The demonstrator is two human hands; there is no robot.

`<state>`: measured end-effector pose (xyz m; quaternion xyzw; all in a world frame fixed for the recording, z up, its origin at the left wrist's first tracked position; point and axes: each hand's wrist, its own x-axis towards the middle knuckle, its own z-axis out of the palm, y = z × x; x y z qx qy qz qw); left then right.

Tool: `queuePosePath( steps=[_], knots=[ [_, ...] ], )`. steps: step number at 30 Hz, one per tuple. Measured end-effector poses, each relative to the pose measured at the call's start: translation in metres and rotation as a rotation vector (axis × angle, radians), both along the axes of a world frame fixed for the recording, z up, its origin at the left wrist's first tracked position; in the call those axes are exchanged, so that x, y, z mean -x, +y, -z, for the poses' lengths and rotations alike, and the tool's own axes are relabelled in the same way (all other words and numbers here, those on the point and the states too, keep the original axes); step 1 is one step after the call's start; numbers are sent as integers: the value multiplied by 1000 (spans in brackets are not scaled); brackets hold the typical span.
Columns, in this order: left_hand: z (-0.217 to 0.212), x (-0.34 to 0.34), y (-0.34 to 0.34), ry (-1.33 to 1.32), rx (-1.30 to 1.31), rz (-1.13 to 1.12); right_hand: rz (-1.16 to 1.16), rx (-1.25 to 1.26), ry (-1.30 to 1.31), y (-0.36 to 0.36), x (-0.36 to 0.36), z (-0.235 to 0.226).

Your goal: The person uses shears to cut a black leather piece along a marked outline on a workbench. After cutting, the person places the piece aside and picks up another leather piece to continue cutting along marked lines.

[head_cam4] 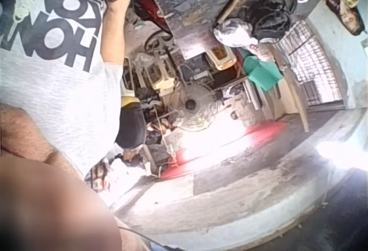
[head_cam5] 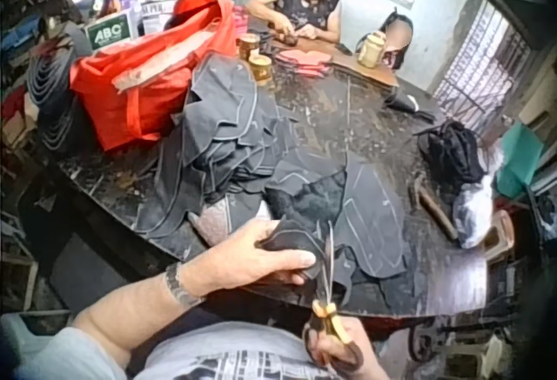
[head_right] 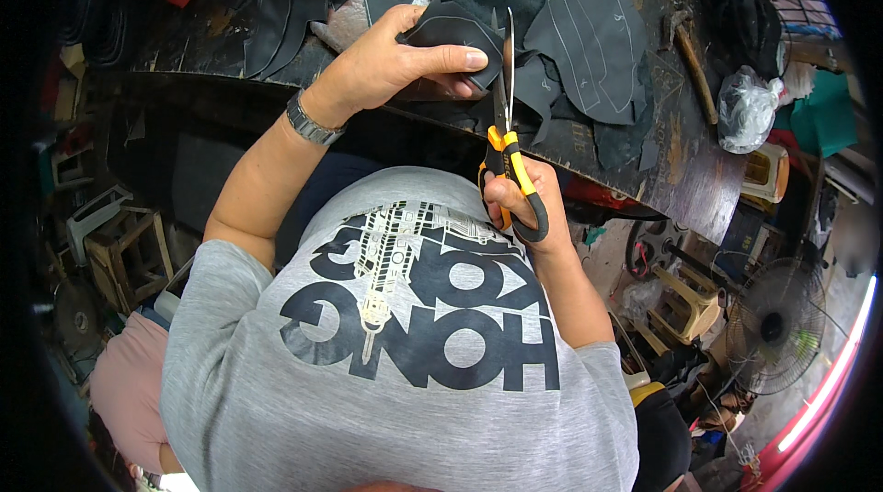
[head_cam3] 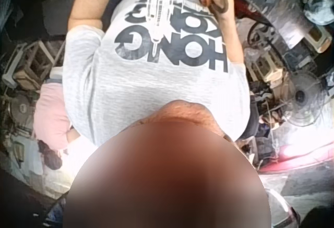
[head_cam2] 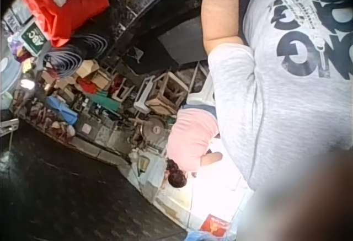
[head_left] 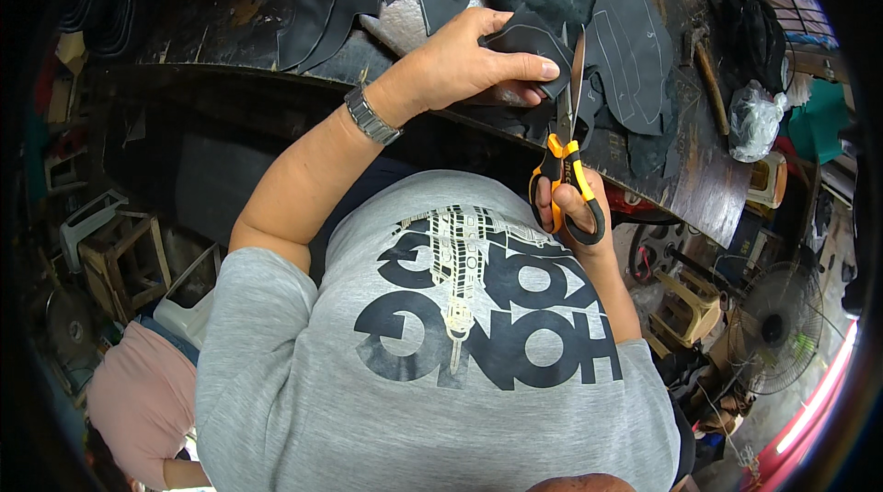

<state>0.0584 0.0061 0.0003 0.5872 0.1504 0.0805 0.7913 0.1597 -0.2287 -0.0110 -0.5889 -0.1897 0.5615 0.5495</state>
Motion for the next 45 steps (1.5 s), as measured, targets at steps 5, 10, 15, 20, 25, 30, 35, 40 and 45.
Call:
queuePosePath(
  steps=[5, 10, 15, 20, 25, 30, 35, 40, 45],
  knots=[
    [12, -6, 10, 74, -298, 6, -16, 19, 6, -6, -3, -1],
    [6, -4, 19, 2, -62, 169, -57, 9, -14, -11, -6, 2],
    [-3, -1, 22, 50, -147, 178, -67, 4, -49, -14, -7, 6],
    [-1, -3, 24, 70, -185, 201, -96, 14, -54, -16, -8, 5],
    [6, -7, 10, -15, -68, 94, -37, 3, 1, -12, -6, 1],
    [13, -9, -32, -284, 3, -422, 93, 12, -5, -2, 2, -2],
    [18, -11, -45, -420, -119, -443, 41, 90, -140, 2, 7, -3],
    [19, -13, -46, -295, -95, -462, 45, 29, -124, 2, 3, 1],
    [18, -11, -47, -294, -150, -438, 66, 16, -112, 2, 0, 5]
  ],
)
